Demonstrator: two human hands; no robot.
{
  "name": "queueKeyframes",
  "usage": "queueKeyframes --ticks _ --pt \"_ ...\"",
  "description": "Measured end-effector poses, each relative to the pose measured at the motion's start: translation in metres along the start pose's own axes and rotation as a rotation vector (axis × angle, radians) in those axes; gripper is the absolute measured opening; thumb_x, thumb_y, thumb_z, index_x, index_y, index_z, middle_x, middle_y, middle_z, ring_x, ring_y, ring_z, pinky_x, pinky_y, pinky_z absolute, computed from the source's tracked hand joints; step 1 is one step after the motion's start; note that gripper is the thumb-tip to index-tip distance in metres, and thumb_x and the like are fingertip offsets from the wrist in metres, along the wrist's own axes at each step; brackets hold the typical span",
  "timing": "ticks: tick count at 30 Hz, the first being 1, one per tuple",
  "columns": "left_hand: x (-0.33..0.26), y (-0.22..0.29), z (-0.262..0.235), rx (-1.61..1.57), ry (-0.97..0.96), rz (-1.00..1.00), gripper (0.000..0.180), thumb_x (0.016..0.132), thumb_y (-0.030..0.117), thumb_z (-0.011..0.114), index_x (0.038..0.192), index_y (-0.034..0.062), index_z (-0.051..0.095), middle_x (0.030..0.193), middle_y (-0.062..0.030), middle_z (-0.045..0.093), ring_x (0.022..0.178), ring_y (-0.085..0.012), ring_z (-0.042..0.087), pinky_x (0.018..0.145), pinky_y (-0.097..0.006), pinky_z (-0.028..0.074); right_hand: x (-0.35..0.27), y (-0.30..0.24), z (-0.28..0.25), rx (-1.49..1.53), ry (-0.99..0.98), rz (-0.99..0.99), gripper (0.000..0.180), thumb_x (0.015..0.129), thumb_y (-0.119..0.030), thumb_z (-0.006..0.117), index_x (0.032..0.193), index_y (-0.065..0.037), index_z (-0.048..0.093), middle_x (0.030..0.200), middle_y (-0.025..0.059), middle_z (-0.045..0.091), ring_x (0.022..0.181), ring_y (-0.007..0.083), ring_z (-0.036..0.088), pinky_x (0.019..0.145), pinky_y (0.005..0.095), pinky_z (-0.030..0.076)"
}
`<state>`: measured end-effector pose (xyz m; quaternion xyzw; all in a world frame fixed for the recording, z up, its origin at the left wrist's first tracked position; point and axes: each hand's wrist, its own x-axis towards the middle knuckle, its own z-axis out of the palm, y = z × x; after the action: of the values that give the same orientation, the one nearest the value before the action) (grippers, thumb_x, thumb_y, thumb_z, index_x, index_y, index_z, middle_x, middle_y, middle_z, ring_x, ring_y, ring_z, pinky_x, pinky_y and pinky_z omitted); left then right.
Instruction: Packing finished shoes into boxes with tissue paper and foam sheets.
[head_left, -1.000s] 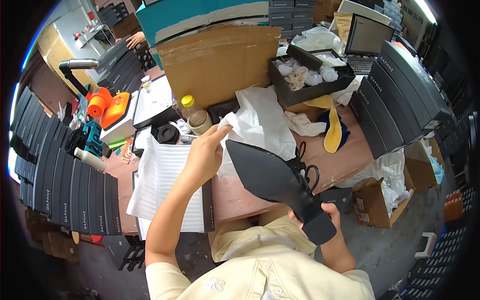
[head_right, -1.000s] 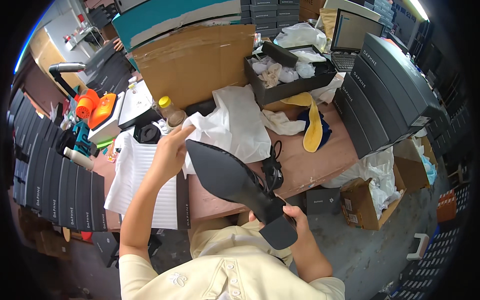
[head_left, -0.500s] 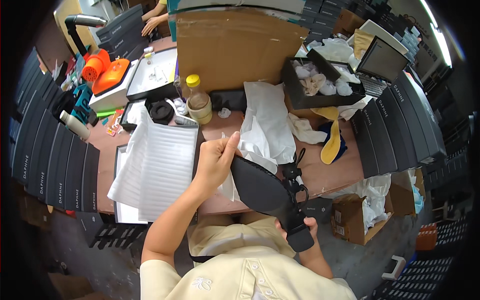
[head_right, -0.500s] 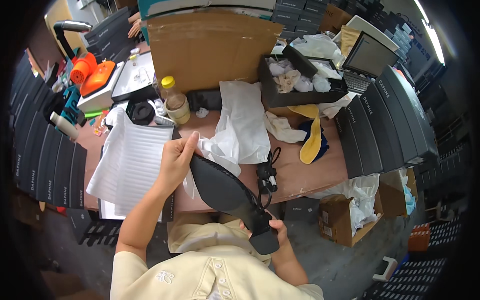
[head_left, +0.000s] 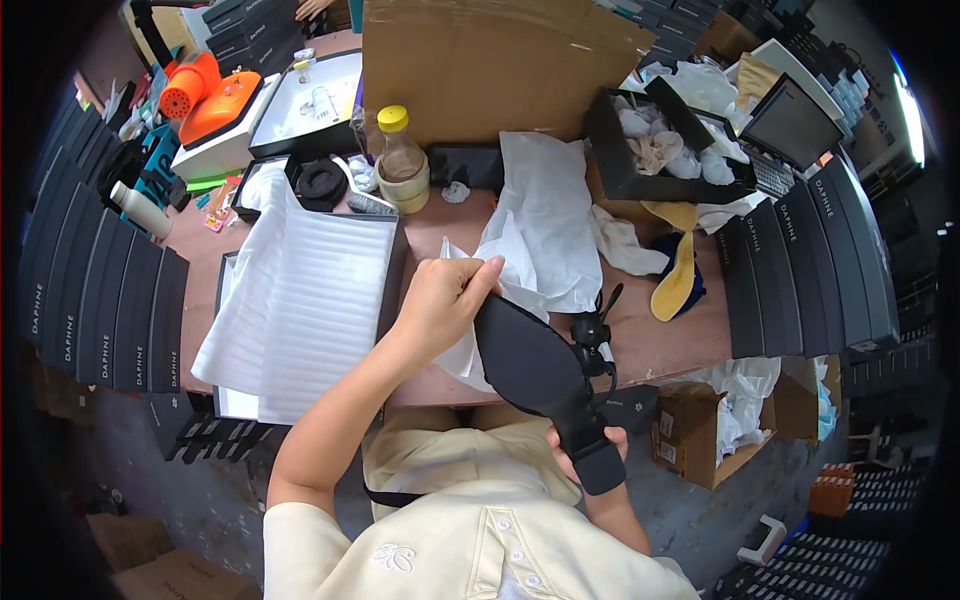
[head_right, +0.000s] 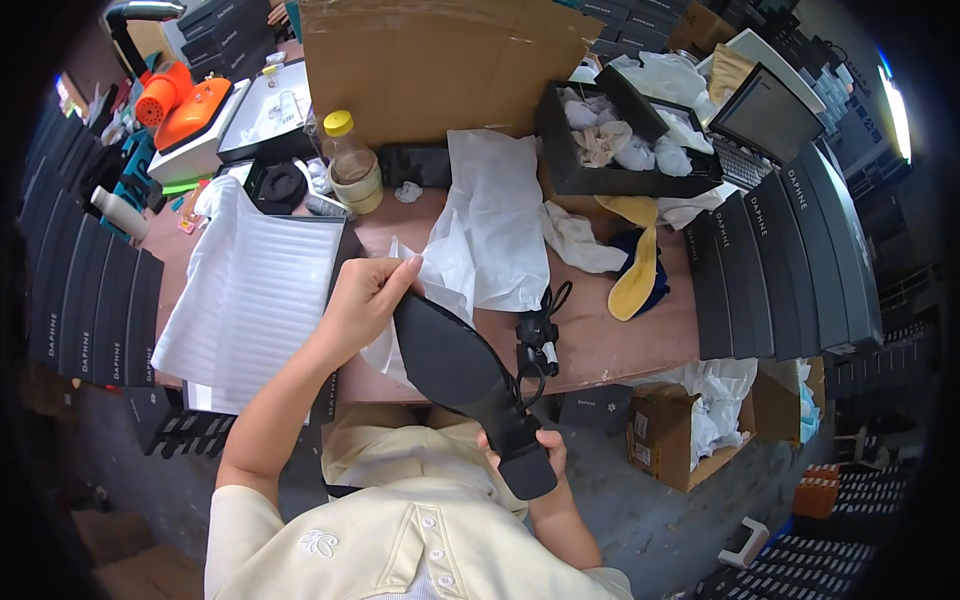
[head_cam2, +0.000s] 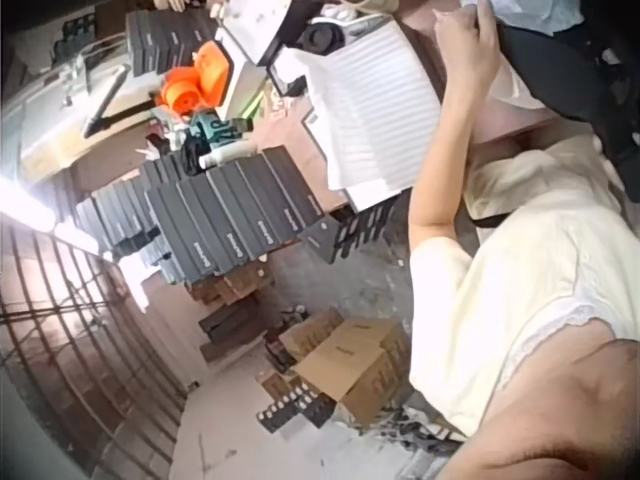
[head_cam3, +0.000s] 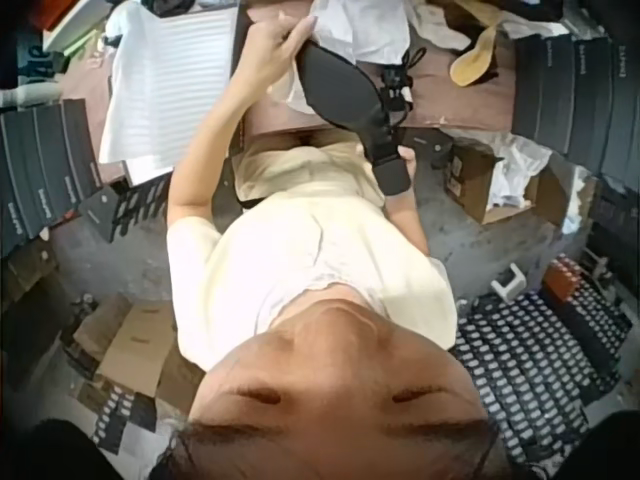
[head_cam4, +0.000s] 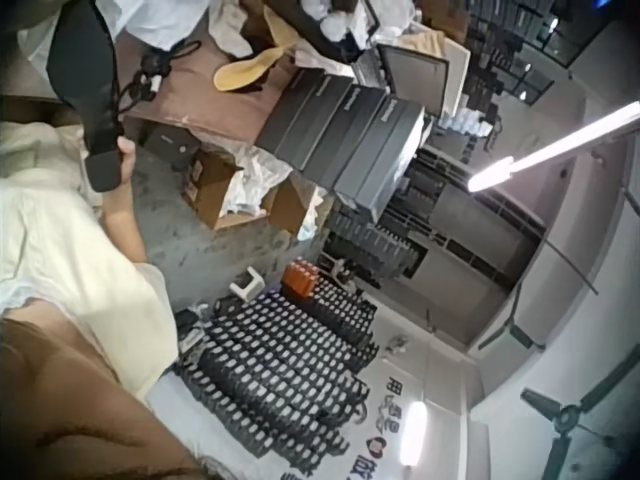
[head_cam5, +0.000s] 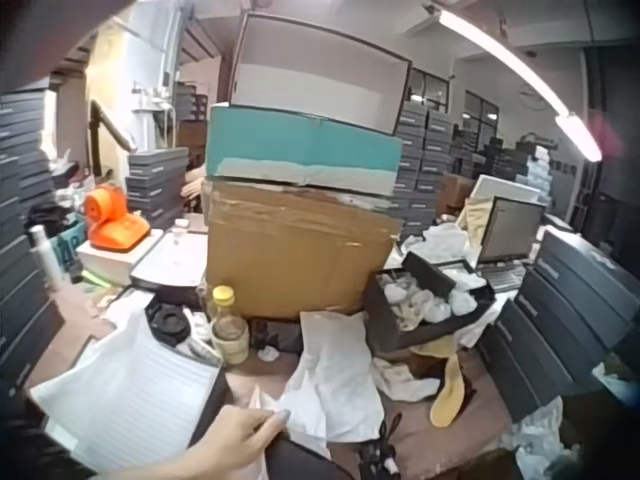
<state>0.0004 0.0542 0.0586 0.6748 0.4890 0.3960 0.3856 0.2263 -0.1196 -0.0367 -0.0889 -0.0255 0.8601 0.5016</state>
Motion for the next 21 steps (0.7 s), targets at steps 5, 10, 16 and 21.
queueKeyframes --ticks 5,10,16,21 --pt "-0.003 0.014 -0.016 0.182 -0.069 0.158 0.024 0.077 0.003 0.063 0.101 0.0006 0.064 0.077 -0.0106 0.062 0.061 -0.0164 0.051 0.054 -0.029 0.04 -0.012 -0.004 -0.006 0.04 0.053 0.003 0.064 0.079 -0.042 0.05 0.125 0.003 0.042 0.109 0.0296 0.05 0.054 0.0223 0.051 0.044 0.0277 0.045" --pt "-0.026 0.02 -0.006 0.269 -0.263 0.263 0.081 0.066 -0.014 0.046 0.141 0.0086 0.029 0.106 -0.0214 0.044 0.085 -0.0406 0.053 0.073 -0.045 0.044 -0.025 -0.003 0.027 -0.442 0.201 -0.254 0.069 0.078 -0.039 0.054 0.128 0.006 0.04 0.115 0.0244 0.051 0.079 0.0228 0.057 0.064 0.0288 0.049" --pt "-0.047 0.022 0.026 0.415 -0.057 0.676 0.08 0.068 0.002 0.062 0.14 0.02 0.033 0.133 -0.0169 0.044 0.087 -0.0345 0.06 0.066 -0.04 0.053 -0.034 -0.005 0.091 -1.385 0.372 -0.251 0.072 0.072 -0.009 0.063 0.135 0.007 0.034 0.123 0.0142 0.049 0.114 0.0213 0.047 0.099 0.0325 0.036" --pt "-0.072 0.025 0.057 0.045 0.194 0.556 0.046 0.069 0.003 0.061 0.115 0.0074 0.054 0.098 -0.0135 0.056 0.075 -0.0305 0.062 0.061 -0.037 0.049 -0.018 -0.001 0.098 -1.973 0.4 -0.417 0.065 0.082 -0.011 0.056 0.14 0.0 0.03 0.123 0.0149 0.049 0.1 0.0259 0.054 0.09 0.0332 0.041"
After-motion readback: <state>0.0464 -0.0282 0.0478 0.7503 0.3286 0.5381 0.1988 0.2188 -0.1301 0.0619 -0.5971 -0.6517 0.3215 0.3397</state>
